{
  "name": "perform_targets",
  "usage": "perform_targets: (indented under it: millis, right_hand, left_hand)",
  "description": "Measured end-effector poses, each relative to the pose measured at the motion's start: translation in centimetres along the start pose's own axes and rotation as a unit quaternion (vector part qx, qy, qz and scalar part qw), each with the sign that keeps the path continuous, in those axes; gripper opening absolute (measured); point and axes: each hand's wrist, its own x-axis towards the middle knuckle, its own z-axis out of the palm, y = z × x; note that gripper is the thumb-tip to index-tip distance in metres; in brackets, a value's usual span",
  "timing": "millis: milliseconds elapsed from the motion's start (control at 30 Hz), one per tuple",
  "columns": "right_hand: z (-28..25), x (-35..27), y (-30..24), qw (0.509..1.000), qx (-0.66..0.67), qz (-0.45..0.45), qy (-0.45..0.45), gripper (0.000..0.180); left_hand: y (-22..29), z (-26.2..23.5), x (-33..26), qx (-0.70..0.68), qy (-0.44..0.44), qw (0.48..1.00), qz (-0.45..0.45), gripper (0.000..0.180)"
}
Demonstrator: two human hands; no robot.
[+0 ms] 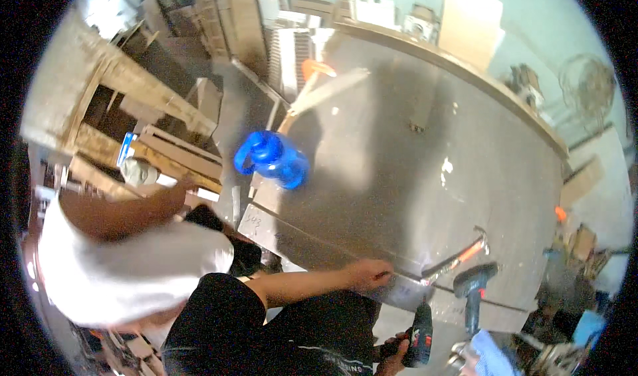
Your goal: The person drills holes into wood panels and uses a hammer to drive in fasteners while working at a large industrial table. They handle a power drill and a hammer to connect the wood pieces.
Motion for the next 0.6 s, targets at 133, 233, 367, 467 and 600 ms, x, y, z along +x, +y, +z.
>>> perform_targets:
  millis: [133, 233, 367, 467, 600]
  right_hand:
    - [-0.3, 1.9, -1.1, 0.994, 0.017, -0.044, -0.102, 0.040]
    - [-0.1, 2.2, -2.4, 0.990, -0.016, -0.068, -0.122, 0.039]
    - [-1.6, 2.8, -2.9, 0.988, -0.023, -0.039, -0.150, 0.044]
    - [-1.8, 1.0, -4.8, 0.985, -0.049, -0.082, -0.144, 0.051]
    - [-4.5, 1.4, -5.0, 0.983, -0.046, -0.074, -0.162, 0.053]
  left_hand:
    - [-0.6, 0.5, -0.8, 0.029, 0.028, 0.999, 0.008, 0.018]
    - [-0.3, 0.5, -1.1, 0.038, 0.050, 0.998, 0.019, 0.018]
    - [0.5, 1.6, -1.2, 0.041, 0.109, 0.993, -0.008, 0.017]
    - [1.1, 2.4, -1.5, 0.003, 0.141, 0.989, -0.049, 0.017]
    - [0.4, 4.3, -2.3, 0.019, 0.195, 0.980, -0.036, 0.017]
